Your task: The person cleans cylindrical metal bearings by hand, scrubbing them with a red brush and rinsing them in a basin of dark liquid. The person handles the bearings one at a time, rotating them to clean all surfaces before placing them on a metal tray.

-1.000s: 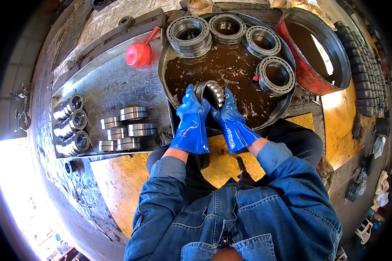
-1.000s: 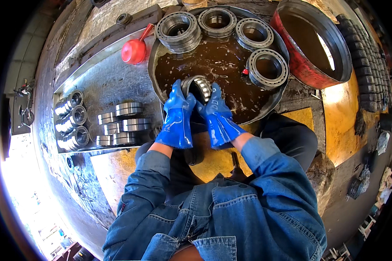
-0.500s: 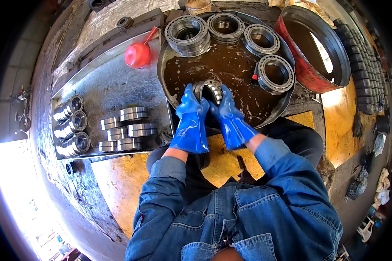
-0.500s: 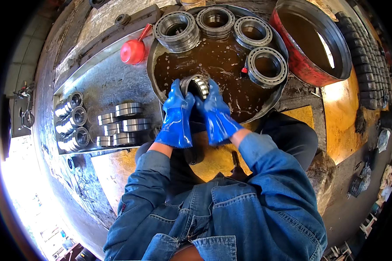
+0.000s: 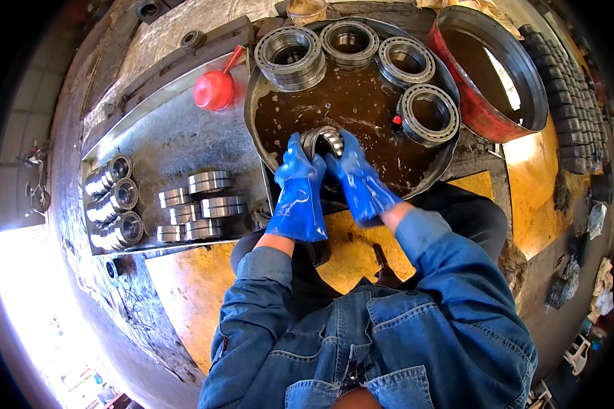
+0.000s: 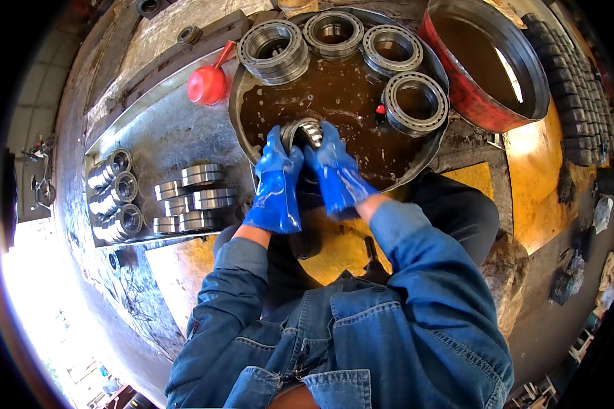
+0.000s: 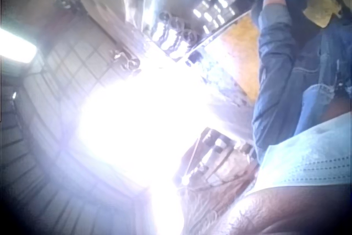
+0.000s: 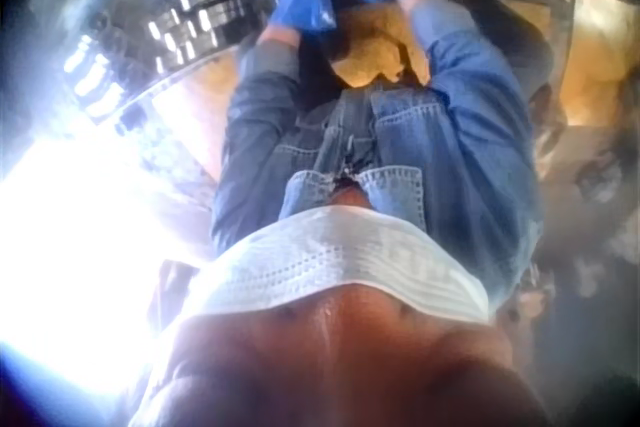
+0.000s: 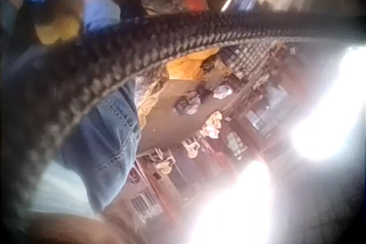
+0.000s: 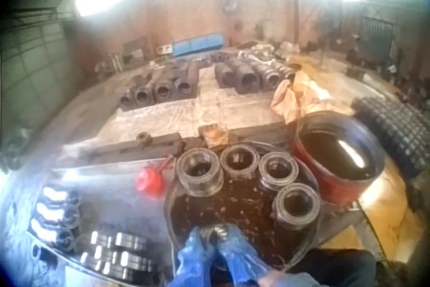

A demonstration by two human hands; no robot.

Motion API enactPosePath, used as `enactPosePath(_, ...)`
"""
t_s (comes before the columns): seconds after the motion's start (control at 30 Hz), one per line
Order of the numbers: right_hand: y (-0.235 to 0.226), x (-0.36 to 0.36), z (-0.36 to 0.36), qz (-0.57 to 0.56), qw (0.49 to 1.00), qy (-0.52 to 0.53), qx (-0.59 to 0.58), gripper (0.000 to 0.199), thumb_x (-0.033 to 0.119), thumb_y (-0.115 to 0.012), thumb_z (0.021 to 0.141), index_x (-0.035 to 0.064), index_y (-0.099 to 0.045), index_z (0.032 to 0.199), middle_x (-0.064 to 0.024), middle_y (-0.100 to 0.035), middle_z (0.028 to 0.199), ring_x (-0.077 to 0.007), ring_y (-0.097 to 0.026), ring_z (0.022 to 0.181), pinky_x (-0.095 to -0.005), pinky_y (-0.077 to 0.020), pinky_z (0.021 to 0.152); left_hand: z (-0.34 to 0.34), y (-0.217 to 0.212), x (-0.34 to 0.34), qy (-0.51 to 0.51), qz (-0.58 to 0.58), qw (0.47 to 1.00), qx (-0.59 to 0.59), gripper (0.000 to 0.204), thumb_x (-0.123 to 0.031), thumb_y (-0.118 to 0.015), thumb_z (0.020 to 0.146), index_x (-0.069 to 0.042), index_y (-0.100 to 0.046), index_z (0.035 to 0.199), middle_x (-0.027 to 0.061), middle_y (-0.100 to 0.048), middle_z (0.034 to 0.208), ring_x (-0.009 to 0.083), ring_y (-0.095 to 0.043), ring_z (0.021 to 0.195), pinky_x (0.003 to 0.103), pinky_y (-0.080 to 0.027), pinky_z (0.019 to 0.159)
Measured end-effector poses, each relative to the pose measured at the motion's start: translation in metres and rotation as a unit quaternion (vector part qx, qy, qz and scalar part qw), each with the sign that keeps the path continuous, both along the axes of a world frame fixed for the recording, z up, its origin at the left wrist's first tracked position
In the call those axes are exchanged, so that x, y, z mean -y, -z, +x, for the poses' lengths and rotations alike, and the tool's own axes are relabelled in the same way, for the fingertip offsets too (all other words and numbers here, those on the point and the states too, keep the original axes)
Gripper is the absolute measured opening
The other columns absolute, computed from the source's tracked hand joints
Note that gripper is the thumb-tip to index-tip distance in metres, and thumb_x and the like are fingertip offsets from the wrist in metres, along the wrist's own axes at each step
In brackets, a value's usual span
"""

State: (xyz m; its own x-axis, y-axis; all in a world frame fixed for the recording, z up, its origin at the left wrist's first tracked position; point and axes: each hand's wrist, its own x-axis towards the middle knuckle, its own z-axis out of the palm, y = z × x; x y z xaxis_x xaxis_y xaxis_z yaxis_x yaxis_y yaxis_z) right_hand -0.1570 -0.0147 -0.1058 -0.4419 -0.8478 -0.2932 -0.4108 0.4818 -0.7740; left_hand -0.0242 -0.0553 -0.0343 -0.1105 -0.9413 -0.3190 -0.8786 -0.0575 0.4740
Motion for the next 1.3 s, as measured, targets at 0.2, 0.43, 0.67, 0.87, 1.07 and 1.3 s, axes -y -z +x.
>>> enactPosePath(0.2,-0.09,0.01,0.005,0.098,0.99,-0.1,-0.017,0.076,0.044,-0.077,0.089,0.0072,-0.05,0.15,-0.0268,-0.066,0.136,-0.0401,-0.066,0.125,-0.0437,-0.0527,0.105,0.013,-0.003,0.0,-0.015,-0.007,1.0,0.021,0.08,-0.037,-0.072,0.091,-0.014,-0.04,0.16,0.0223,-0.065,0.14,0.0374,-0.069,0.122,0.048,-0.055,0.104)
enactPosePath(0.43,-0.034,0.05,-0.024,-0.011,0.969,-0.18,0.168,0.045,0.022,-0.069,0.091,-0.0018,-0.065,0.129,-0.0241,-0.071,0.124,-0.0294,-0.069,0.116,-0.04,-0.0535,0.096,0.001,-0.009,0.003,-0.026,0.008,1.0,-0.003,0.076,-0.039,-0.067,0.091,-0.013,-0.043,0.158,0.0272,-0.065,0.139,0.0441,-0.066,0.124,0.049,-0.053,0.106)
enactPosePath(0.67,-0.091,-0.014,0.019,0.14,0.989,-0.043,-0.001,0.092,0.047,-0.081,0.088,0.0021,-0.041,0.156,-0.0277,-0.055,0.151,-0.0406,-0.057,0.138,-0.0437,-0.0459,0.118,0.017,-0.006,-0.004,-0.035,-0.014,0.999,-0.02,0.074,-0.033,-0.066,0.091,-0.01,-0.043,0.157,0.0281,-0.063,0.14,0.0443,-0.065,0.125,0.048,-0.052,0.108)
enactPosePath(0.87,-0.015,0.062,-0.036,-0.049,0.971,-0.21,0.104,0.044,0.028,-0.069,0.085,-0.0026,-0.07,0.117,-0.0273,-0.072,0.117,-0.0401,-0.07,0.111,-0.0438,-0.0534,0.096,-0.005,-0.009,0.005,-0.009,0.019,0.999,0.026,0.078,-0.039,-0.067,0.092,-0.012,-0.039,0.16,0.0269,-0.062,0.142,0.043,-0.064,0.127,0.047,-0.052,0.108)
enactPosePath(1.07,-0.012,0.0,0.009,-0.057,0.994,-0.009,0.091,0.082,0.024,-0.079,0.086,0.0019,-0.042,0.156,-0.027,-0.057,0.146,-0.0408,-0.055,0.139,-0.0428,-0.0464,0.117,0.008,0.002,0.0,-0.014,-0.003,1.0,0.001,0.076,-0.035,-0.067,0.091,-0.013,-0.04,0.159,0.0262,-0.063,0.142,0.0419,-0.066,0.125,0.047,-0.052,0.108)
enactPosePath(1.3,-0.044,0.045,-0.018,0.082,0.983,-0.156,0.051,0.079,0.043,-0.075,0.085,0.0081,-0.05,0.152,-0.0273,-0.068,0.131,-0.0427,-0.069,0.118,-0.0451,-0.0539,0.105,0.008,-0.003,0.002,-0.023,-0.005,1.0,-0.002,0.077,-0.038,-0.069,0.091,-0.015,-0.042,0.159,0.0273,-0.064,0.139,0.0441,-0.066,0.124,0.048,-0.052,0.108)
